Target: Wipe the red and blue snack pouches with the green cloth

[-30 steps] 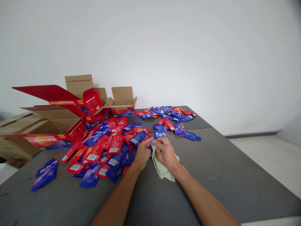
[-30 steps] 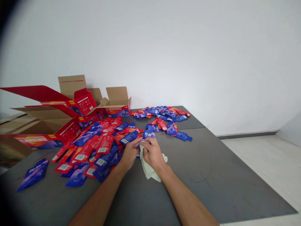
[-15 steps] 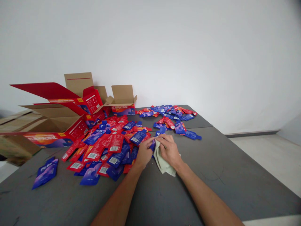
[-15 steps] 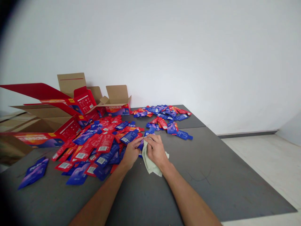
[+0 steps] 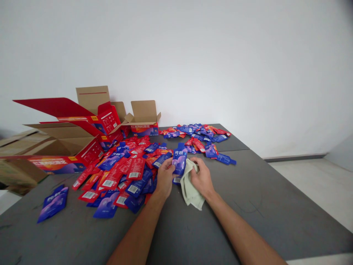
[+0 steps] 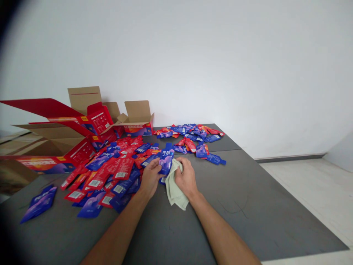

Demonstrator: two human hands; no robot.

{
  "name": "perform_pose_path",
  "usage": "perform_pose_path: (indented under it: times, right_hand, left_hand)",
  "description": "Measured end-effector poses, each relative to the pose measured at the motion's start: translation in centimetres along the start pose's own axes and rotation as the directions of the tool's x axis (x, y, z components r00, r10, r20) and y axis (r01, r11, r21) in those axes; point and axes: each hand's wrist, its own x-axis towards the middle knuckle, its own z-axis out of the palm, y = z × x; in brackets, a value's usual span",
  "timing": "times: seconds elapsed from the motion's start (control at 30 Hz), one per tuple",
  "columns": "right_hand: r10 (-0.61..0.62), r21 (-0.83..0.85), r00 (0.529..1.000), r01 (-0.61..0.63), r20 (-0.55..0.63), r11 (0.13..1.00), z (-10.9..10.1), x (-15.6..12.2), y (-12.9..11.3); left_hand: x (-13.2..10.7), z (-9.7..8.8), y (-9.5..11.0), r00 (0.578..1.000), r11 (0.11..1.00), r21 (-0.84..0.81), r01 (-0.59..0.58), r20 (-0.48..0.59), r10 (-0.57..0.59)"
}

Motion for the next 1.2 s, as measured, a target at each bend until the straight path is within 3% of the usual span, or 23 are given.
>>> perform_pose_path:
  times: [0.13,0.27,0.37,0.5,0.63,0.77,0.9,0.97,1.2]
  right_hand:
    - [0.012,0.066,0.998,-0.016,0.057,0.998,0.4,-0.4,-0.2]
    - [-0.059,0.123,0.997,0.053,0.044,0.991,0.6,-0.6,-0.5]
    - [-0.138,0.11,0.99,0.133,0.039,0.985,0.6,-0.5,-0.8]
    - [-0.209,0.04,0.973,0.206,0.099,0.978,1.1,-0.8,-1.4]
    - [-0.25,-0.006,0.956,0.254,0.151,0.967,1.8,-1.0,-1.3]
    - [-0.228,-0.074,0.972,0.232,0.055,0.97,0.9,-0.3,-0.7]
    - [-0.139,-0.151,0.985,0.122,-0.105,0.981,-1.2,0.9,-0.1]
    - [-0.138,-0.168,0.982,0.116,-0.128,0.979,-1.9,1.1,0.2]
    - [-0.244,-0.099,0.968,0.248,0.053,0.964,-0.1,0.2,-0.1]
  left_hand:
    - [0.1,-0.3,-0.4,0.997,0.991,0.118,-0.07,-0.017,0.073]
    - [0.2,0.0,-0.5,0.994,0.979,0.178,-0.096,0.06,0.087]
    - [0.0,0.7,-0.6,0.993,0.999,0.048,-0.012,0.12,0.006]
    - [-0.3,1.2,-0.5,0.992,0.984,-0.164,0.074,0.116,-0.055]
    - [-0.1,0.6,-0.4,0.984,0.978,-0.19,0.088,0.171,-0.055]
    - [-0.1,0.1,-0.2,0.967,0.978,-0.148,0.147,0.231,-0.11]
    - [-0.6,0.5,0.1,0.924,0.967,-0.089,0.239,0.326,-0.198]
    - [-0.9,0.8,0.1,0.916,0.968,-0.075,0.239,0.348,-0.199]
    - [-0.1,0.2,-0.8,0.944,0.974,-0.128,0.189,0.297,-0.144]
